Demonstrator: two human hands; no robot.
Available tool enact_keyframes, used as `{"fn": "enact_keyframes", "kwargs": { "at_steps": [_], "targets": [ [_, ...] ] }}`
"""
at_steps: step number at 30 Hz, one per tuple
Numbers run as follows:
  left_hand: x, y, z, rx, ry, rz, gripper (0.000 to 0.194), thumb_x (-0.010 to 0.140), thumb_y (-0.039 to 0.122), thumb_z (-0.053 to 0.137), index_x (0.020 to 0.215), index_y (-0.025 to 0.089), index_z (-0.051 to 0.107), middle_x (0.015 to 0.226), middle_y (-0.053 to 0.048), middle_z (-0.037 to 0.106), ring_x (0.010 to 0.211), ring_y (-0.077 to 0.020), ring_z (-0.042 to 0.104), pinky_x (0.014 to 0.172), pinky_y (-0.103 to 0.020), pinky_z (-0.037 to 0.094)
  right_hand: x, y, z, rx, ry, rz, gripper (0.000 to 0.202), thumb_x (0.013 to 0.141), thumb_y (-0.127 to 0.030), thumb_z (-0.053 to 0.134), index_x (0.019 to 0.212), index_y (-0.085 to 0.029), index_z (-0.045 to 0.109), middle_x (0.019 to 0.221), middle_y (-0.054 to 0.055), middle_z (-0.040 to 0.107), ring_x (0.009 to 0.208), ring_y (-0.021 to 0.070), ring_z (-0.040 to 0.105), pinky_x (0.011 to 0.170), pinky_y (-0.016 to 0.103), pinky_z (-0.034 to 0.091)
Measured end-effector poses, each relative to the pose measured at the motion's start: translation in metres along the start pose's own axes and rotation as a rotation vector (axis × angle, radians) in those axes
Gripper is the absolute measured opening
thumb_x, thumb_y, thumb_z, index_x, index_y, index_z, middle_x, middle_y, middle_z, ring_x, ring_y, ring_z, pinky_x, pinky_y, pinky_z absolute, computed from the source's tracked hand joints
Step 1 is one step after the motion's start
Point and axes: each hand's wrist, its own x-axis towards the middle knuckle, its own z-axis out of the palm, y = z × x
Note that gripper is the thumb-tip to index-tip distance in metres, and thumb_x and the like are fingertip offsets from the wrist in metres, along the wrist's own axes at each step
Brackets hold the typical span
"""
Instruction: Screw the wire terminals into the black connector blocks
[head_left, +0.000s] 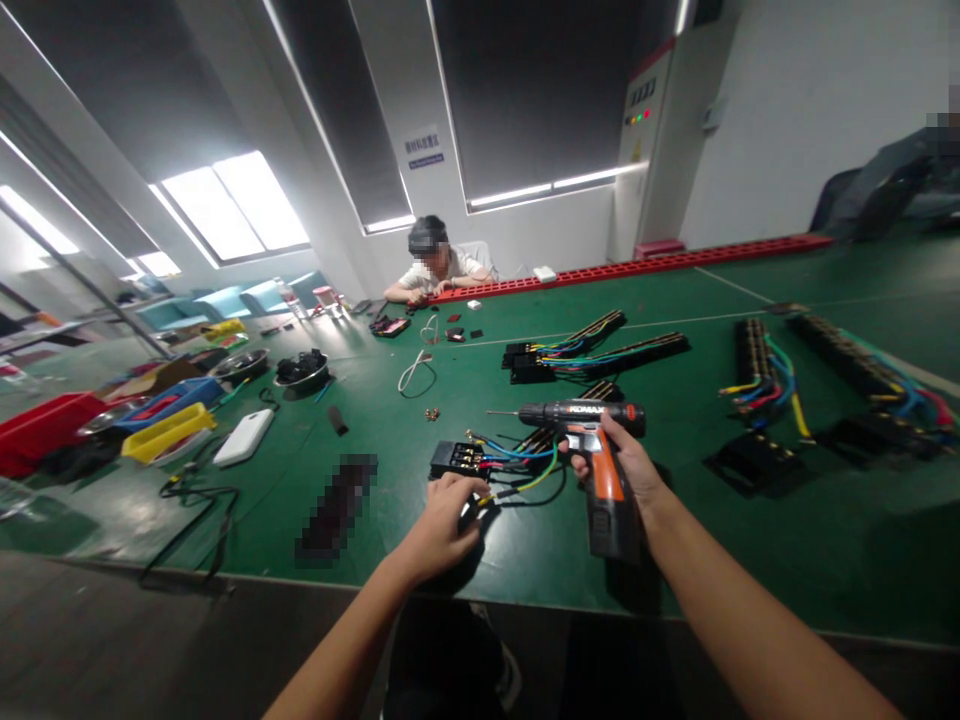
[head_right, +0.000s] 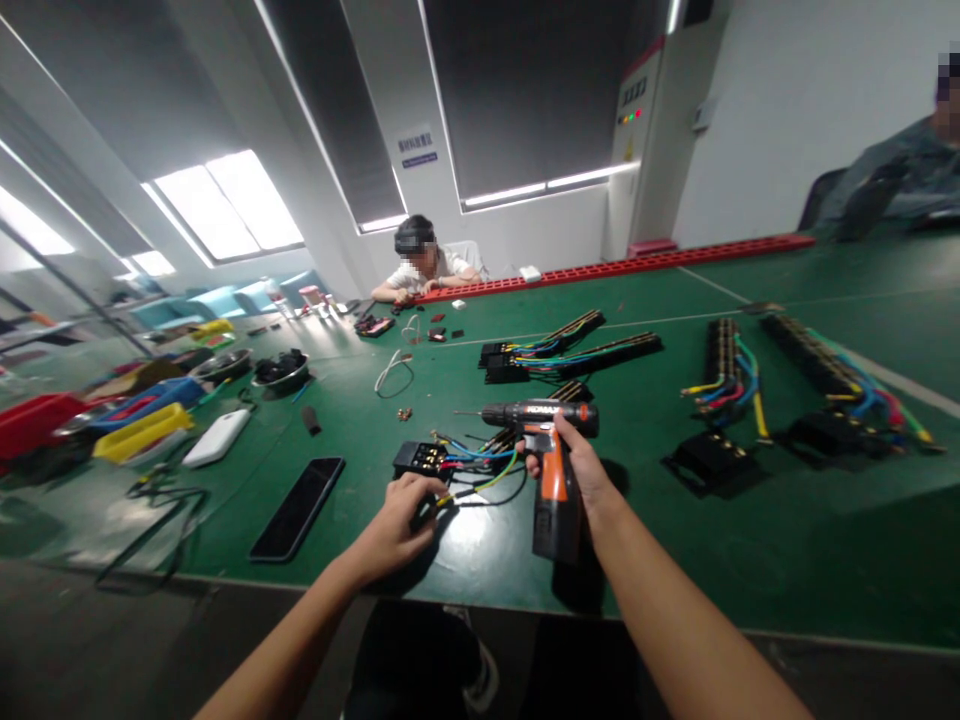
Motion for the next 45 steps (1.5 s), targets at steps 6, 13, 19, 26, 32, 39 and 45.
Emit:
{"fn": "enact_keyframes", "kwargs": {
  "at_steps": [6, 13, 19, 26, 32, 39, 45],
  "targets": [
    [0.002, -0.004, -0.004, 0.018, 0.007, 0.043, 0.047, 0.079, 0.010, 0.058, 0.123, 0.026, 0.053, 0.118, -0.005, 0.061, 0.112, -0.0256, 0.048, 0.098, -0.041, 0.038, -0.005, -0.004, -0.006, 0.132, -0.117, 0.049, 0.040, 0.086, -0.052, 0.064, 0.099, -0.014, 0.065, 0.061, 0.000, 0.060, 0.053, 0.0109, 0.058, 0.051, 0.018, 0.053],
    [0.006, -0.013, -0.018, -0.021, 0.114, 0.168, 0.024, 0.087, 0.014, 0.054, 0.108, 0.023, 0.061, 0.104, -0.005, 0.067, 0.100, -0.0222, 0.056, 0.091, -0.039, 0.041, -0.010, 0.000, -0.008, 0.121, -0.107, 0.024, 0.054, 0.069, -0.050, 0.084, 0.108, -0.016, 0.066, 0.076, 0.001, 0.066, 0.064, 0.0095, 0.063, 0.060, 0.016, 0.054],
    [0.023, -0.043, -0.030, 0.008, 0.398, 0.020, 0.037, 0.080, 0.018, 0.056, 0.117, 0.021, 0.059, 0.121, -0.010, 0.061, 0.115, -0.0282, 0.052, 0.101, -0.046, 0.040, -0.024, -0.011, 0.018, -0.116, -0.126, 0.061, 0.052, 0.069, -0.055, 0.082, 0.096, -0.012, 0.072, 0.059, 0.000, 0.059, 0.052, 0.0079, 0.053, 0.045, 0.014, 0.045],
    [0.032, -0.076, -0.022, -0.123, 0.161, -0.105, 0.063, 0.077, 0.026, 0.064, 0.137, 0.020, 0.046, 0.139, -0.013, 0.053, 0.130, -0.0322, 0.047, 0.108, -0.051, 0.035, -0.051, -0.057, 0.082, -0.674, 0.008, 0.059, 0.043, 0.066, -0.036, 0.087, 0.100, -0.015, 0.072, 0.095, 0.010, 0.074, 0.058, 0.0117, 0.063, 0.051, 0.021, 0.052],
    [0.028, -0.066, -0.029, -0.109, 0.150, -0.112, 0.048, 0.076, 0.024, 0.068, 0.122, 0.023, 0.055, 0.122, -0.009, 0.063, 0.114, -0.0296, 0.056, 0.098, -0.047, 0.041, -0.059, -0.077, 0.125, -0.958, 0.058, 0.227, 0.036, 0.065, -0.036, 0.087, 0.088, -0.015, 0.069, 0.069, 0.003, 0.070, 0.055, 0.0147, 0.064, 0.050, 0.022, 0.051],
    [0.026, -0.062, -0.031, -0.101, 0.126, -0.083, 0.041, 0.077, 0.023, 0.069, 0.116, 0.024, 0.055, 0.118, -0.007, 0.064, 0.109, -0.0280, 0.056, 0.097, -0.047, 0.038, -0.046, -0.067, 0.129, -0.999, 0.064, 0.256, 0.044, 0.062, -0.036, 0.089, 0.094, -0.018, 0.065, 0.067, 0.000, 0.067, 0.055, 0.0162, 0.064, 0.050, 0.025, 0.051],
    [0.025, -0.061, -0.031, -0.091, 0.115, -0.079, 0.039, 0.079, 0.024, 0.066, 0.117, 0.026, 0.055, 0.117, -0.005, 0.064, 0.110, -0.0271, 0.056, 0.096, -0.044, 0.038, -0.044, -0.069, 0.139, -1.066, 0.078, 0.290, 0.043, 0.063, -0.039, 0.088, 0.092, -0.018, 0.064, 0.065, 0.000, 0.066, 0.055, 0.0156, 0.064, 0.048, 0.023, 0.049]
  ]
}}
